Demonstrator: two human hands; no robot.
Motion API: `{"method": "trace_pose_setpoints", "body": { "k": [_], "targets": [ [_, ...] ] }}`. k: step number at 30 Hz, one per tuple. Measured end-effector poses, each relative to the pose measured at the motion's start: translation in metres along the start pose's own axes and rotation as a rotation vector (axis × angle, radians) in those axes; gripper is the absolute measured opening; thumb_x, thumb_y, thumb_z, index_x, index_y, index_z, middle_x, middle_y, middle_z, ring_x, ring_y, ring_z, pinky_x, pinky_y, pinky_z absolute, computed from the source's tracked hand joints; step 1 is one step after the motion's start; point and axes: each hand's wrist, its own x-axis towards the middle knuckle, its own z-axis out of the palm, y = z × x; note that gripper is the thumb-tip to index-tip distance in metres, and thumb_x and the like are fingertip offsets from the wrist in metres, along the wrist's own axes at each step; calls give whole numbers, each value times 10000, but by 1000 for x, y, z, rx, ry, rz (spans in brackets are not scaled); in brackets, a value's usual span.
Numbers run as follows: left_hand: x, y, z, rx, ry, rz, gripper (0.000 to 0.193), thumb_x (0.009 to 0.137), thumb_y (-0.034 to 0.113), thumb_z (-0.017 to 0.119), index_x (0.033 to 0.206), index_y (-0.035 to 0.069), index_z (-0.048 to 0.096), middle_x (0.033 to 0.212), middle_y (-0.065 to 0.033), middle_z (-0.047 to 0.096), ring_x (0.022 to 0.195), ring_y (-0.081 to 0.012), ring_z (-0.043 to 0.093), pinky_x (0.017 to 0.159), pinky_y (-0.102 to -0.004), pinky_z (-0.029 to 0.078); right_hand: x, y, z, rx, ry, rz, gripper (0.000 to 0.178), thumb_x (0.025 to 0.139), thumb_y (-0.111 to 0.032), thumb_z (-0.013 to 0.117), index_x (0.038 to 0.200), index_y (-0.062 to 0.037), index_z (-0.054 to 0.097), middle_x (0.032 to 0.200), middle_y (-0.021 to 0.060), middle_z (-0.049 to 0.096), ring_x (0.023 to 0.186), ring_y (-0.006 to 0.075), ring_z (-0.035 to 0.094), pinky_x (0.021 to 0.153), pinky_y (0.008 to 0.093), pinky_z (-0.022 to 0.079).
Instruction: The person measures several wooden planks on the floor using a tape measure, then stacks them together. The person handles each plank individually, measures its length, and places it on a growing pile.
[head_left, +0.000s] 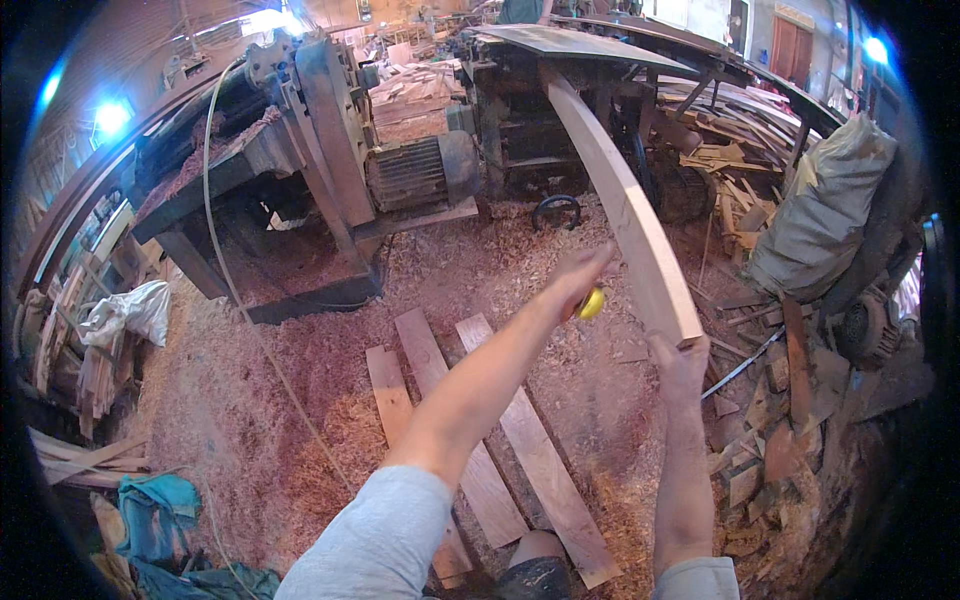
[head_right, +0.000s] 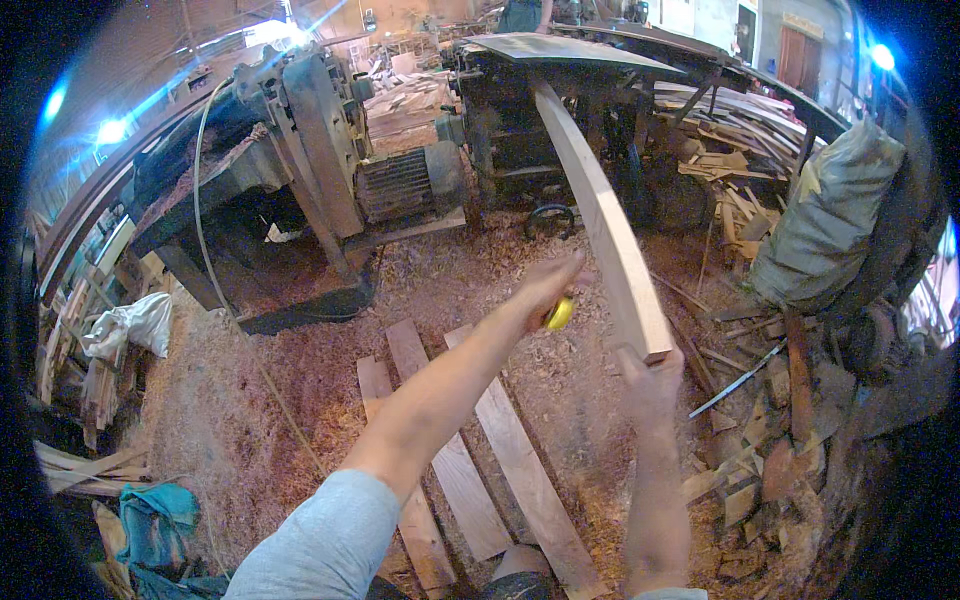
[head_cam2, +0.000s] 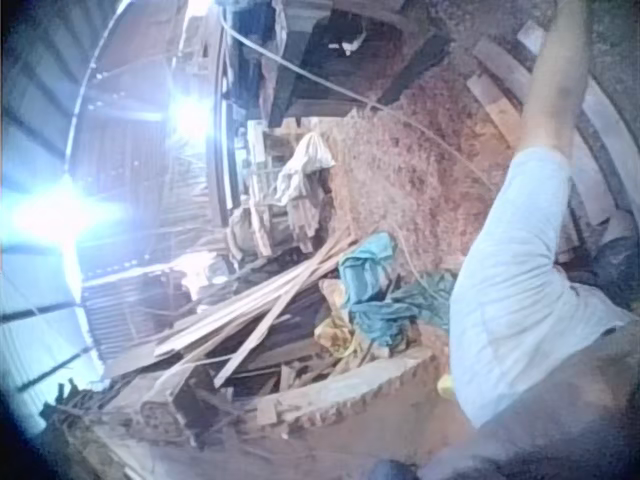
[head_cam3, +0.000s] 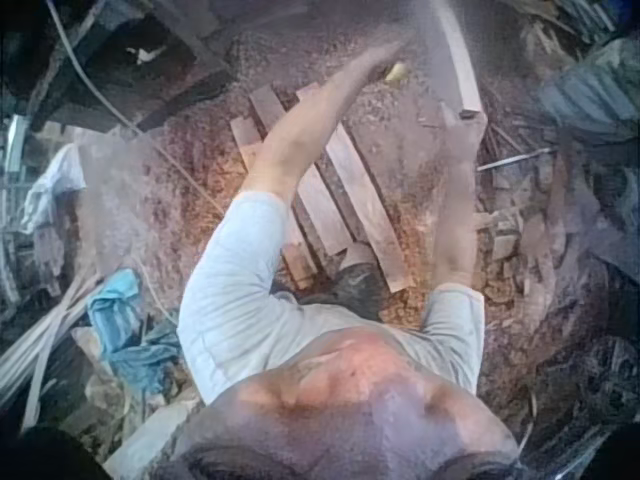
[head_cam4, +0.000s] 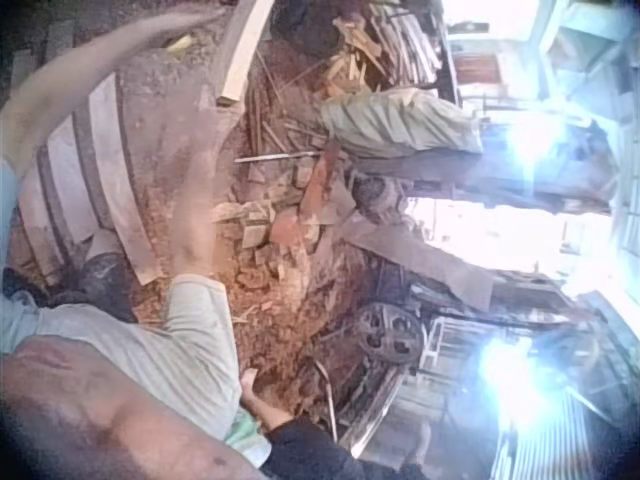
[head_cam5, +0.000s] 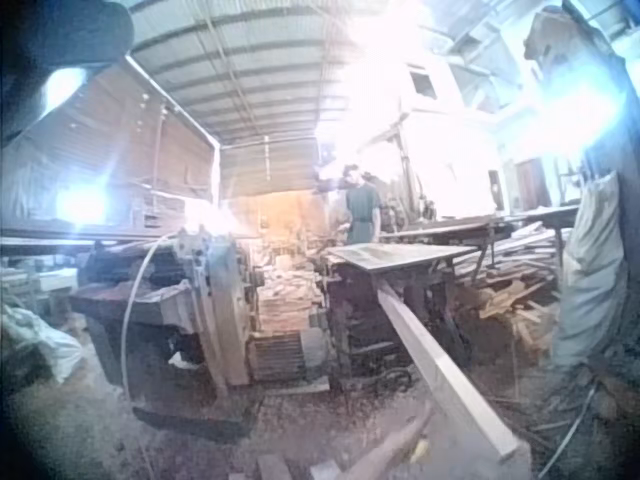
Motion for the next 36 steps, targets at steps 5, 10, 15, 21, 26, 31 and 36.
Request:
{"method": "trace_pose_setpoints", "body": {
  "k": [5,10,15,21,26,31,36],
  "targets": [
    [-131,-68,-62,-38,-40,-213,520,980,462,537,1297,54,593,1162,-105,694,892,-128,595,688,-294,502,40,-51,-17,84,131,-17,444,698,8,636,1129,89,566,979,130,649,814,216,655,681,326,550],
    [-265,-152,-139,-30,133,-409,461,989,446,519,1241,72,614,1077,-54,711,716,-79,572,581,-235,463,105,-112,-1,34,-47,-40,214,676,-10,641,886,16,609,795,63,594,614,136,539,629,313,536],
    [-375,-172,-189,-181,345,-410,593,1025,492,399,1329,-1,526,1047,-94,708,583,-42,513,493,-199,431,162,-89,8,-136,-58,-71,63,676,-67,666,676,-55,604,611,-18,482,558,95,468,539,313,527],
    [-472,-184,-223,-436,626,-390,486,1038,405,416,1264,1,562,969,-106,719,533,-58,528,478,-205,442,139,-77,17,106,52,17,273,737,-176,709,969,-60,622,816,15,554,699,108,537,546,296,507],
    [-519,-191,-252,-207,661,-327,464,1033,382,442,1257,1,586,959,-86,720,571,-57,536,515,-211,448,108,-52,42,135,113,72,455,777,-319,766,1116,-90,567,1017,37,593,921,145,555,680,340,521],
    [-530,-170,-234,83,555,-425,441,967,359,599,1239,12,609,899,-50,719,690,-74,603,639,-239,504,-55,185,7,-827,-61,11,319,855,-316,654,1017,-41,636,904,80,633,807,176,586,712,348,475],
    [-578,-146,-214,943,100,-411,476,860,357,704,1222,59,627,901,-138,717,814,-280,681,753,-425,536,-373,267,-33,-464,-342,541,413,803,-173,713,1180,-24,632,1119,138,670,1019,275,635,903,363,490]
  ]
}}
